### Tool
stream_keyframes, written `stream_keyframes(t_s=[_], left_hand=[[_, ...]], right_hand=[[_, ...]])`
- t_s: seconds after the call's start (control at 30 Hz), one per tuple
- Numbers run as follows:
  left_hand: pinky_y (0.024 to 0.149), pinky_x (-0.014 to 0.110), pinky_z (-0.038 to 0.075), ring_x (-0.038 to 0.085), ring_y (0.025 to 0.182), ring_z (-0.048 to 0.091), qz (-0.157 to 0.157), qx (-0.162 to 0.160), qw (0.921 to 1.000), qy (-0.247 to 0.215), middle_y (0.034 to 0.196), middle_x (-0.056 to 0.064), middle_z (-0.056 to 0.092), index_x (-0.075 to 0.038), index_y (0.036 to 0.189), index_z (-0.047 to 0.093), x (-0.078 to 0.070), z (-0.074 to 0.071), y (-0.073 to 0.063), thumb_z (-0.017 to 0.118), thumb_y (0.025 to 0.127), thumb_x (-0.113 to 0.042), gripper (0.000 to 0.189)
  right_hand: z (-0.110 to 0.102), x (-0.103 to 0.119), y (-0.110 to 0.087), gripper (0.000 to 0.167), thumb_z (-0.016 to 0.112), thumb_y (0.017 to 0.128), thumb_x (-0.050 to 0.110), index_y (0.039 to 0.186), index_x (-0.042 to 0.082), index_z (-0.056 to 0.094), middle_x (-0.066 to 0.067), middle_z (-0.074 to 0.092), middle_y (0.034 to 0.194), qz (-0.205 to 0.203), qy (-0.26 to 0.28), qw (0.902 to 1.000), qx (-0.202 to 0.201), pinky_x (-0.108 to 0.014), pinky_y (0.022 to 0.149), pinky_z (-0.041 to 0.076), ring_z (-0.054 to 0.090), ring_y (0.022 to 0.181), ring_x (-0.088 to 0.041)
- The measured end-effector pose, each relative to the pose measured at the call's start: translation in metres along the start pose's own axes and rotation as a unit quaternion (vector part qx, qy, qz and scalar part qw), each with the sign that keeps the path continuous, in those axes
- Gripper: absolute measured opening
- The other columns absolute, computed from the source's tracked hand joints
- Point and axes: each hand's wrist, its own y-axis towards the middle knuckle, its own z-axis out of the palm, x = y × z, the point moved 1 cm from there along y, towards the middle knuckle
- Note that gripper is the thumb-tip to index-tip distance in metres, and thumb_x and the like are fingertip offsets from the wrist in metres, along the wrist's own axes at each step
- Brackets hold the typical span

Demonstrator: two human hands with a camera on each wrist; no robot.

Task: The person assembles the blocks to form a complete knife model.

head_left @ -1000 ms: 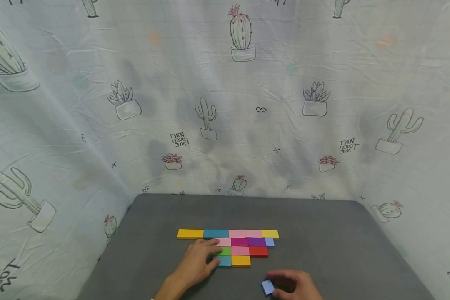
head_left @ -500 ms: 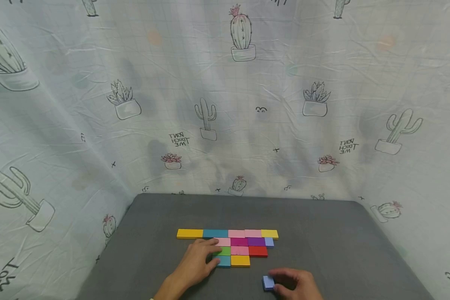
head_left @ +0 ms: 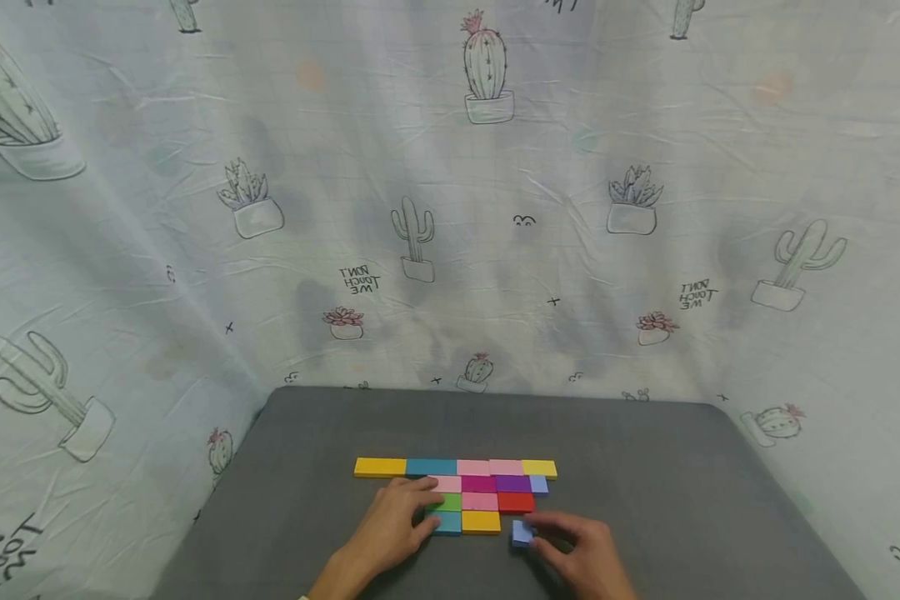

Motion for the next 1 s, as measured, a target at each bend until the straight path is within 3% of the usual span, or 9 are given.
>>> stream_keyframes(t_s=[0.43, 0.73, 1.0], left_hand=[[0.11, 0.066, 0.052, 0.032, 0.131, 0.064, 0.001, 0.004, 1.0, -0.002, 0.149, -0.002, 0.071, -0.025, 0.136, 0.079, 0.0, -0.002, 0.0, 0.084, 0.098, -0.035, 0.039], [0.109, 0.065, 0.053, 0.031, 0.13, 0.065, 0.003, 0.002, 1.0, 0.003, 0.148, -0.002, 0.072, -0.025, 0.135, 0.08, 0.0, -0.001, -0.001, 0.084, 0.098, -0.035, 0.038], [0.109, 0.065, 0.053, 0.032, 0.131, 0.065, 0.002, 0.003, 1.0, 0.003, 0.149, -0.002, 0.071, -0.025, 0.136, 0.08, -0.001, -0.002, 0.0, 0.084, 0.098, -0.035, 0.039]], right_hand=[[0.016, 0.002, 0.015, 0.03, 0.09, 0.092, 0.018, 0.121, 0.025, 0.083, 0.008, 0.083, 0.117, -0.035, -0.055, 0.9975, -0.027, -0.037, 0.092, 0.066, 0.076, 0.103, -0.008], [0.023, 0.003, 0.019, 0.034, 0.09, 0.091, 0.012, 0.124, 0.019, 0.083, 0.007, 0.083, 0.117, -0.069, -0.116, 0.9908, -0.013, -0.042, 0.092, 0.066, 0.077, 0.103, -0.01], [0.022, 0.008, 0.023, 0.036, 0.09, 0.091, 0.012, 0.126, 0.013, 0.082, 0.0, 0.083, 0.121, -0.075, -0.131, 0.9885, -0.008, -0.045, 0.092, 0.066, 0.077, 0.104, -0.014]])
